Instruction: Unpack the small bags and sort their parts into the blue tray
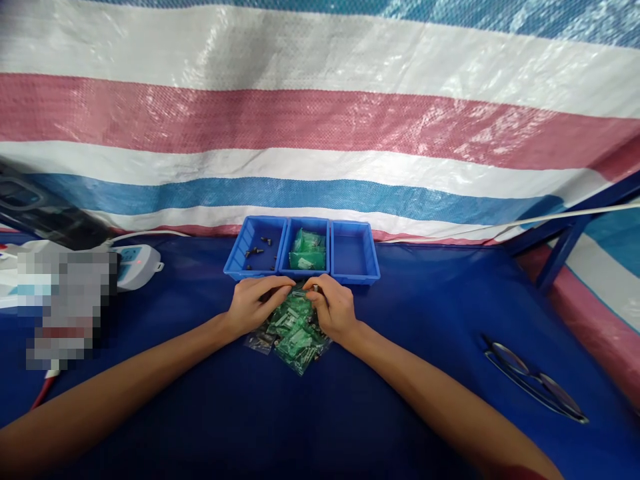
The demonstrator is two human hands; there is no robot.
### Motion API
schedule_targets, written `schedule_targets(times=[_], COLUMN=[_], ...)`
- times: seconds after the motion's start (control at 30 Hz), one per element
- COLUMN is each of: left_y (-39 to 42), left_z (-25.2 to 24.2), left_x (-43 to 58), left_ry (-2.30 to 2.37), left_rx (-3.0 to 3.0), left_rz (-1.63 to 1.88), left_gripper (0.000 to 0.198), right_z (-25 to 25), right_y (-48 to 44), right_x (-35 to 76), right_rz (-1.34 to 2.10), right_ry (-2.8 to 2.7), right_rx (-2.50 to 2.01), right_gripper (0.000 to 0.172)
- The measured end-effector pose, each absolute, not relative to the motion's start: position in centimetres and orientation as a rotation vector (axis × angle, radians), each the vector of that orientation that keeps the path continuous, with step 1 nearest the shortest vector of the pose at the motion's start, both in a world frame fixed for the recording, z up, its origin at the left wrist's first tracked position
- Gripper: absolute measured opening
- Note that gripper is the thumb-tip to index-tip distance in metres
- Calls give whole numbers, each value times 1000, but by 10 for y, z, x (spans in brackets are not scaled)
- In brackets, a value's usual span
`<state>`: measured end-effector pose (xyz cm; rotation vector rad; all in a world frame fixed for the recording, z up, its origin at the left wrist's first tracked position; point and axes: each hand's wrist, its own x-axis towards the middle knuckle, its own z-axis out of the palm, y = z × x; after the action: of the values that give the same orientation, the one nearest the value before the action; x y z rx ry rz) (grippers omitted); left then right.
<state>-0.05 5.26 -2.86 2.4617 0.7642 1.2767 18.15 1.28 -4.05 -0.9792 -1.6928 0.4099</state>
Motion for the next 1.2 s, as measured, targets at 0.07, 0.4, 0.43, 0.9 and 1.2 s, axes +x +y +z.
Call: schedule_targets(times=[0.07,0.4,0.43,0.9,1.2], left_y=[52,52,52,53,51], left_z=[-28,-28,-28,-28,-29], left_x=[0,0,0,0,1], left_ry=[772,769,767,772,823], left_rx=[2460,2458,2460,2472,2468], left_rz=[1275,1273,1270,1273,1255], left_gripper=[11,12,12,11,12], right_z=[-43,-48,-48,-38,-43], right_y=[12,12,11,12,13], right_x=[182,182,182,182,180], right_rz=[463,498,497,337,308], right_ry=[-1654,-1639,-1648,-1698,-1662], right_rx=[-987,-1037,-1039,-1055,-1078], right_gripper=[36,42,42,29,17])
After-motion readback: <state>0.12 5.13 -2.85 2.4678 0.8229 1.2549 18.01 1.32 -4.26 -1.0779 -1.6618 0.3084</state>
